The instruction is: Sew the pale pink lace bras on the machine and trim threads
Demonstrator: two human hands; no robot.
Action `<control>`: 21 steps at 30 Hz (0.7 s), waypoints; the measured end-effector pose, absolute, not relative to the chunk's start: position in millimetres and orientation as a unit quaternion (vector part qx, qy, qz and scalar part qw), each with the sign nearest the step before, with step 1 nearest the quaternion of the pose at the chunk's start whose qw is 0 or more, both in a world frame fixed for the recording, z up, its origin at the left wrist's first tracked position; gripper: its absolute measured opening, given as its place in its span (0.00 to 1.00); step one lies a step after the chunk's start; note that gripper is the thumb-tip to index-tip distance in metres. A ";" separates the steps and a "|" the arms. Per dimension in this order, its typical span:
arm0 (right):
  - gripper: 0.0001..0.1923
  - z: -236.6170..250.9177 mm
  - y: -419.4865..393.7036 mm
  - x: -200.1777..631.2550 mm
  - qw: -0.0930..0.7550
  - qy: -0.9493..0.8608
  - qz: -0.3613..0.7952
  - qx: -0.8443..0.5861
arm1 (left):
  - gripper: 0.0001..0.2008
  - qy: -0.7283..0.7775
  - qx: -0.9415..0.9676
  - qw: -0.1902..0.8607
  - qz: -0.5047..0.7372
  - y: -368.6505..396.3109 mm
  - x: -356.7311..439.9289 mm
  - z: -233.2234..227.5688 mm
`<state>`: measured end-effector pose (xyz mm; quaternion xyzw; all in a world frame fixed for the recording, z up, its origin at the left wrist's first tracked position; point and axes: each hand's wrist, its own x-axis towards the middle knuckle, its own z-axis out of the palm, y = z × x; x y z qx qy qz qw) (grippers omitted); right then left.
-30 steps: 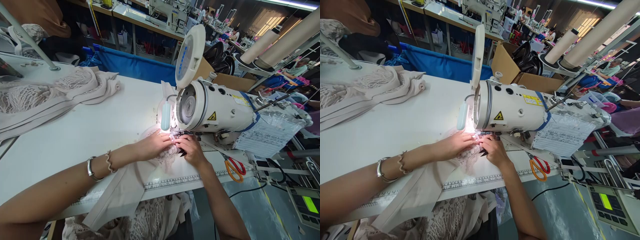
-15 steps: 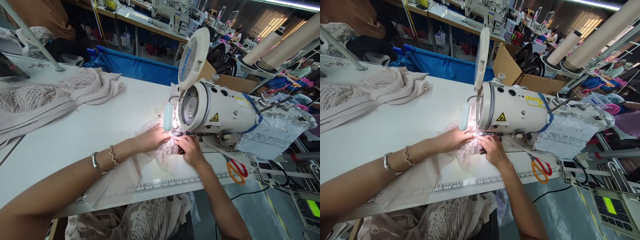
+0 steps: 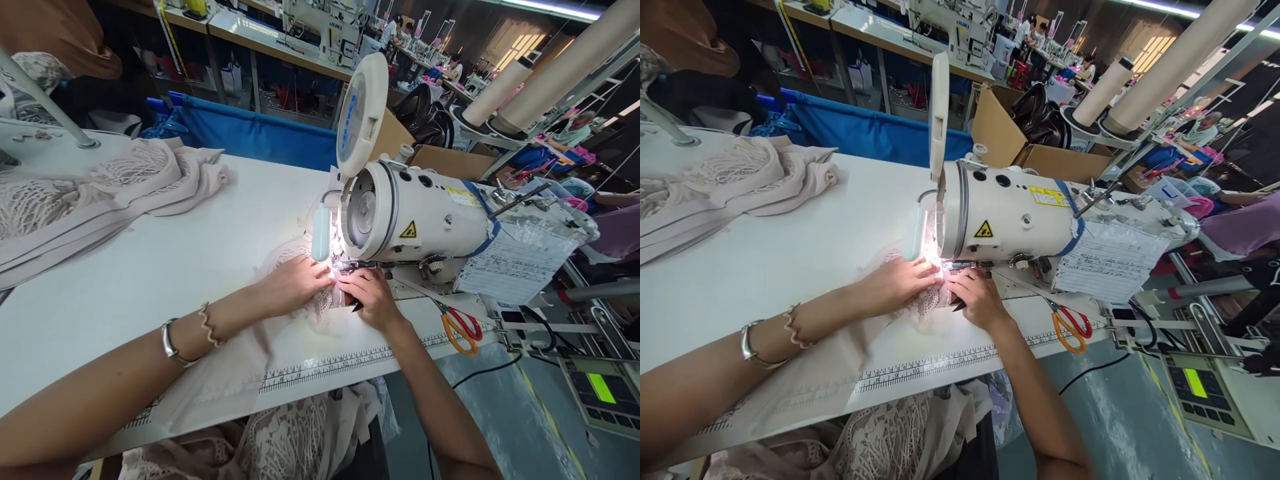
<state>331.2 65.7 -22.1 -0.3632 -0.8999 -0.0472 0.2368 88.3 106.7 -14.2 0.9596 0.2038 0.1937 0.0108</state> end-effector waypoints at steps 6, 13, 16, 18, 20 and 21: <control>0.19 -21.1 65.5 329.4 0.218 -0.899 -0.047 -0.377 | 0.17 0.197 0.961 -0.033 0.191 105.9 91.6 -14.5; 0.17 -22.6 65.6 329.9 0.248 -0.899 -0.078 -0.353 | 0.12 0.206 0.960 -0.017 0.191 107.2 89.7 -17.5; 0.18 -22.4 65.9 329.3 0.250 -0.897 -0.080 -0.356 | 0.10 0.226 0.956 -0.031 0.185 105.6 91.1 -18.1; 0.18 -21.8 66.1 328.8 0.254 -0.897 -0.081 -0.352 | 0.10 0.239 0.954 -0.051 0.172 104.3 92.3 -17.9; 0.18 -21.3 66.1 328.4 0.262 -0.898 -0.084 -0.344 | 0.14 0.254 0.951 -0.072 0.161 103.2 93.1 -17.8; 0.18 -21.3 66.0 328.4 0.263 -0.898 -0.085 -0.341 | 0.15 0.260 0.949 -0.081 0.159 102.8 93.3 -17.9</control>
